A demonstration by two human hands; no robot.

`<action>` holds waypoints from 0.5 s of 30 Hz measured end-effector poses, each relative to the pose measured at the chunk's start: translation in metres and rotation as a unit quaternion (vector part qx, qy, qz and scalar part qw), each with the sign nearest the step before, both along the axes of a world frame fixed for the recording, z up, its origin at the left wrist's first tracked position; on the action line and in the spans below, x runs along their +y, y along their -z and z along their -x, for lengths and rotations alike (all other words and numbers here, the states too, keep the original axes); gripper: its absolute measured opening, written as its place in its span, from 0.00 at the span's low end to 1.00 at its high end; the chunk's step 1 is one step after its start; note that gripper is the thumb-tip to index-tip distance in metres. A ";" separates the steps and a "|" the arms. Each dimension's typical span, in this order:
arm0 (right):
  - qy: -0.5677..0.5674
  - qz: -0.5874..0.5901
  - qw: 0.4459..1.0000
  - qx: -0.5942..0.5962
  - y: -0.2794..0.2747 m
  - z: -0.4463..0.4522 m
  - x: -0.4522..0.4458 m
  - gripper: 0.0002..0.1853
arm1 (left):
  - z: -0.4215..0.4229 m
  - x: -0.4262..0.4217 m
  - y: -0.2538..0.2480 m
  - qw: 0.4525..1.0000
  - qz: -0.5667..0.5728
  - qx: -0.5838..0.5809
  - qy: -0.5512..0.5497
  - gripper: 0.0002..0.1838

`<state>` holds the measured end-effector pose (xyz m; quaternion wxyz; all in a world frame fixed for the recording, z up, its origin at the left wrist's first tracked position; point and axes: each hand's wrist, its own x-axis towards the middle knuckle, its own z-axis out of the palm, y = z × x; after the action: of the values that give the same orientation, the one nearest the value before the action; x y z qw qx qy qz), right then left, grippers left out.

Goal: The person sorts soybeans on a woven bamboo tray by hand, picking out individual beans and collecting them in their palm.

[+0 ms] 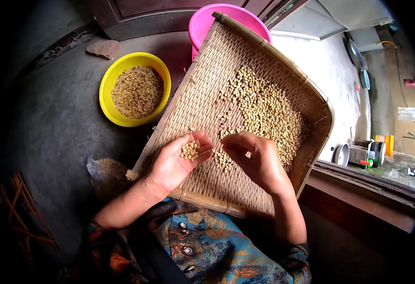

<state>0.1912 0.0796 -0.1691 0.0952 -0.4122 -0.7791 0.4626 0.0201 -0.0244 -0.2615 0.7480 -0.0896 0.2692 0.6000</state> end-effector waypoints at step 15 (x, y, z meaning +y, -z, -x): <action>-0.120 -0.262 0.937 -0.195 0.040 -0.016 -0.005 0.03 | 0.004 -0.002 0.002 0.999 0.025 -0.029 -0.017 0.14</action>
<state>0.2070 0.0744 -0.2096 -0.0102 -0.3582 -0.9198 0.1601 0.0160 -0.0260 -0.2636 0.7430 -0.1308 0.2607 0.6024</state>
